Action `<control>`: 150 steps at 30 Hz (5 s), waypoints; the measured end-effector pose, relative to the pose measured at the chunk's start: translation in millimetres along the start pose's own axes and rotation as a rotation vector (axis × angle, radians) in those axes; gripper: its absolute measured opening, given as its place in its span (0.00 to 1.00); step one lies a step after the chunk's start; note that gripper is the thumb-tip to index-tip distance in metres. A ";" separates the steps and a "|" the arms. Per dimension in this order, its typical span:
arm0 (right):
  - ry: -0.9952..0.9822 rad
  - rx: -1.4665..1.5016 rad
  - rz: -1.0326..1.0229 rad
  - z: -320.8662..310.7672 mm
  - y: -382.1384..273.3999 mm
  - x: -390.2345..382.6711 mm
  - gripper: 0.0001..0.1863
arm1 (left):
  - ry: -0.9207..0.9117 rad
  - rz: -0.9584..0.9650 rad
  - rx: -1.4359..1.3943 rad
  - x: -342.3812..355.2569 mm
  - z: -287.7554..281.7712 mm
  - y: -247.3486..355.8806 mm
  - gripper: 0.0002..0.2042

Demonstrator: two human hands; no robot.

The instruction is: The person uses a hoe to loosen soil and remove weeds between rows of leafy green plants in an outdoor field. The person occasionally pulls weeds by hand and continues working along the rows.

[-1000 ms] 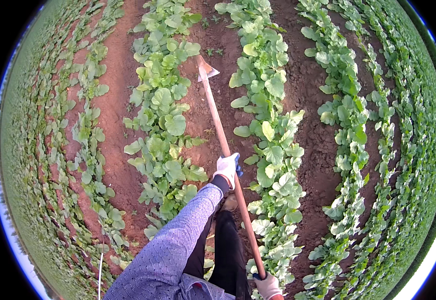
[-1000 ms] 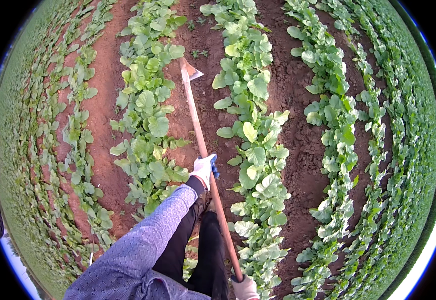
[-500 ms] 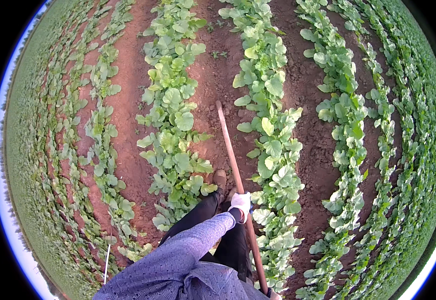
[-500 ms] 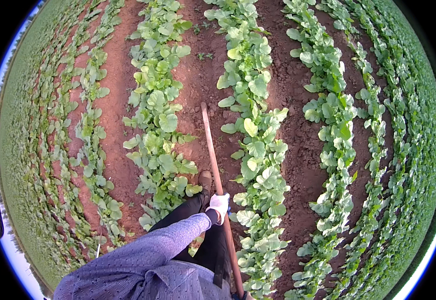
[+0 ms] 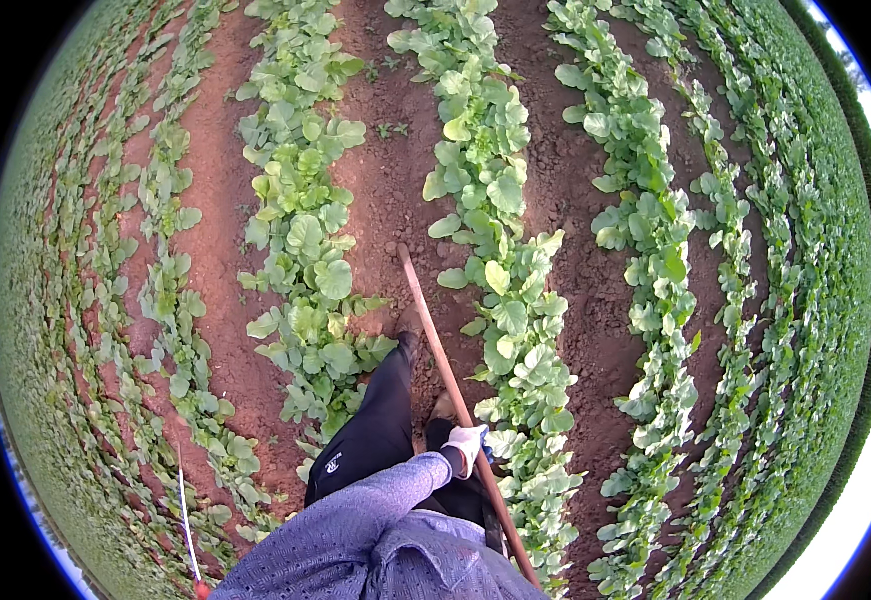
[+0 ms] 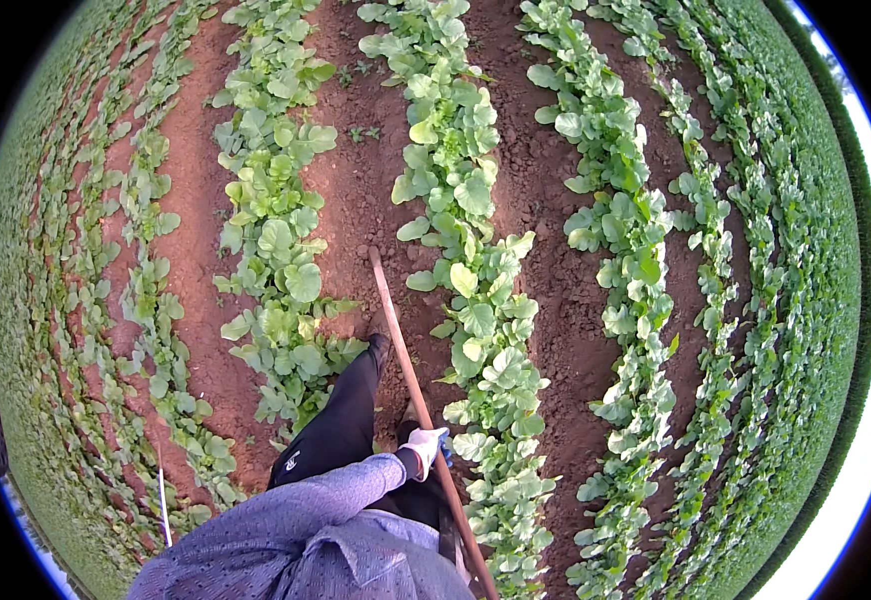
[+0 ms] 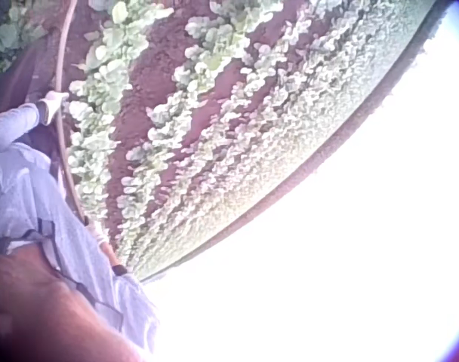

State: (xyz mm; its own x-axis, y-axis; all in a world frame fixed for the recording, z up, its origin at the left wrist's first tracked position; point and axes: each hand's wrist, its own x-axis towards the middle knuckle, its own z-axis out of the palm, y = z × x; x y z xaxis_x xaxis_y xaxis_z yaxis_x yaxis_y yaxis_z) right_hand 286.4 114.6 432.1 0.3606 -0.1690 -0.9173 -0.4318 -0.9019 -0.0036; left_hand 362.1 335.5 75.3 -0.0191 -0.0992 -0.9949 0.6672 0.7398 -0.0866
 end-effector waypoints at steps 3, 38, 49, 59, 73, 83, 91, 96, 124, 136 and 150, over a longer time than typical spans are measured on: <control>-0.028 -0.040 0.031 9.3 -11.9 7.1 0.27 | 0.056 -0.062 0.012 -8.1 -12.8 19.3 0.08; -0.239 0.164 -0.363 1.6 -375.6 180.9 0.20 | 0.360 0.810 0.173 -7.8 -42.9 479.0 0.13; -0.380 0.436 -0.051 -92.0 -213.4 88.4 0.22 | 0.157 0.429 0.160 -26.7 29.7 274.8 0.16; -0.043 -0.010 -0.228 -128.6 -326.1 64.4 0.18 | -0.050 0.232 -0.131 -82.9 26.1 375.5 0.12; -0.033 -0.011 -0.478 -41.2 -641.4 263.2 0.22 | 0.181 0.746 -0.030 2.8 -33.1 749.8 0.12; -0.120 -0.234 -0.004 -168.5 -501.9 133.1 0.24 | 0.110 0.259 -0.117 -67.4 33.2 549.6 0.13; -0.084 -0.040 -0.095 -189.1 -536.6 127.8 0.23 | 0.011 0.182 -0.279 -30.8 6.4 641.0 0.12; -0.134 0.091 -0.153 -163.9 -561.8 153.7 0.23 | 0.047 0.305 -0.184 -42.6 25.2 684.6 0.11; -0.036 -0.174 -0.052 -214.4 -623.9 112.6 0.21 | -0.137 0.241 -0.329 -71.9 23.5 711.7 0.11; 0.036 -0.061 0.004 -203.9 -615.7 70.8 0.18 | -0.146 0.109 -0.265 -55.1 34.7 660.7 0.14; -0.069 -0.287 -0.153 -193.1 -659.4 148.8 0.18 | -0.326 0.235 -0.467 -50.4 -7.2 748.3 0.12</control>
State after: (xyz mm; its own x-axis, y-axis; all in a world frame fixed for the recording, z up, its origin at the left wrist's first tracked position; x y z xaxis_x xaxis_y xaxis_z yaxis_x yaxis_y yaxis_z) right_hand 784.5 607.4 374.8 0.3425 -0.0042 -0.9395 -0.1228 -0.9916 -0.0404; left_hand 856.9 898.9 60.3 0.3665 -0.0421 -0.9295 0.2283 0.9725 0.0459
